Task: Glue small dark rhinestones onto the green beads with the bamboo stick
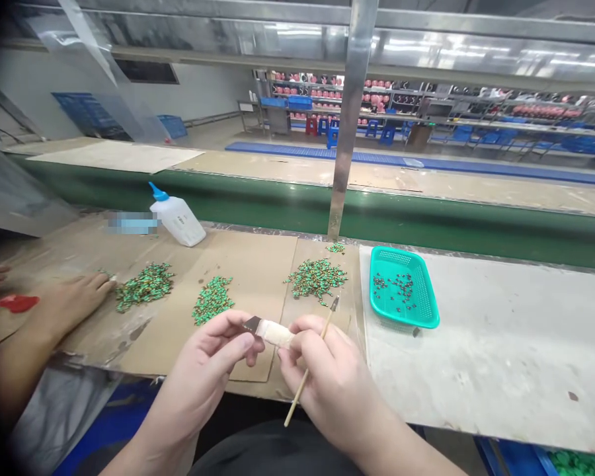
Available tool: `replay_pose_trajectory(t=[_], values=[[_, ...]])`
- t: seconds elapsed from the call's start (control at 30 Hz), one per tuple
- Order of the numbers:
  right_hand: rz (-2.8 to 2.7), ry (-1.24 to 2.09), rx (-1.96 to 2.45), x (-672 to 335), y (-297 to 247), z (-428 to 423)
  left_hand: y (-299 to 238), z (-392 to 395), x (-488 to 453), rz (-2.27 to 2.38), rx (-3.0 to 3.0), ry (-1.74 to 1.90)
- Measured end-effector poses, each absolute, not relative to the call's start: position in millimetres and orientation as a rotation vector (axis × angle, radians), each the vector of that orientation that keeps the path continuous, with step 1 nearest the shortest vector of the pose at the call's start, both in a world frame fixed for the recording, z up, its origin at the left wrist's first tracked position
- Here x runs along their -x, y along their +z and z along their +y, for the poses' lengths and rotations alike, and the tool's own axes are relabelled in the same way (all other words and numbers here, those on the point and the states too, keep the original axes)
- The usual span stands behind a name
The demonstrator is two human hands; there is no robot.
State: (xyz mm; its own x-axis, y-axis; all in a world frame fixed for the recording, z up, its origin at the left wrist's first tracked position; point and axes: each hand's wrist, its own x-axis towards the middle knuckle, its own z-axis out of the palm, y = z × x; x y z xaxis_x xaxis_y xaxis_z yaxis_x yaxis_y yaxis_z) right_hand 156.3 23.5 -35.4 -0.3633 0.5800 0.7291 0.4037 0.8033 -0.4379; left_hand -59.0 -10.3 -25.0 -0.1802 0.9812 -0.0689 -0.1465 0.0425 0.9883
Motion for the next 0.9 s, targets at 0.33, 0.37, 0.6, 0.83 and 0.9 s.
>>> replay_pose_trajectory(t=[0.33,0.37,0.6,0.83,0.9], values=[[-2.14,0.121,0.613,-150,-43,22,-21,-24,87,1.473,-1.183,1.187],[-2.137,0.121,0.605,-149,-45,22,-22,-28,89,1.491,-1.189,1.158],[-2.109,0.219,0.624,-137,-47,29,-60,-80,129,1.644,-1.204,0.877],[-2.19,0.343,0.551,-92,-52,50,-171,-163,183,2.05,-1.022,0.456],[-2.22,0.392,0.562,-73,-53,58,-186,-189,186,2.105,-1.025,0.359]])
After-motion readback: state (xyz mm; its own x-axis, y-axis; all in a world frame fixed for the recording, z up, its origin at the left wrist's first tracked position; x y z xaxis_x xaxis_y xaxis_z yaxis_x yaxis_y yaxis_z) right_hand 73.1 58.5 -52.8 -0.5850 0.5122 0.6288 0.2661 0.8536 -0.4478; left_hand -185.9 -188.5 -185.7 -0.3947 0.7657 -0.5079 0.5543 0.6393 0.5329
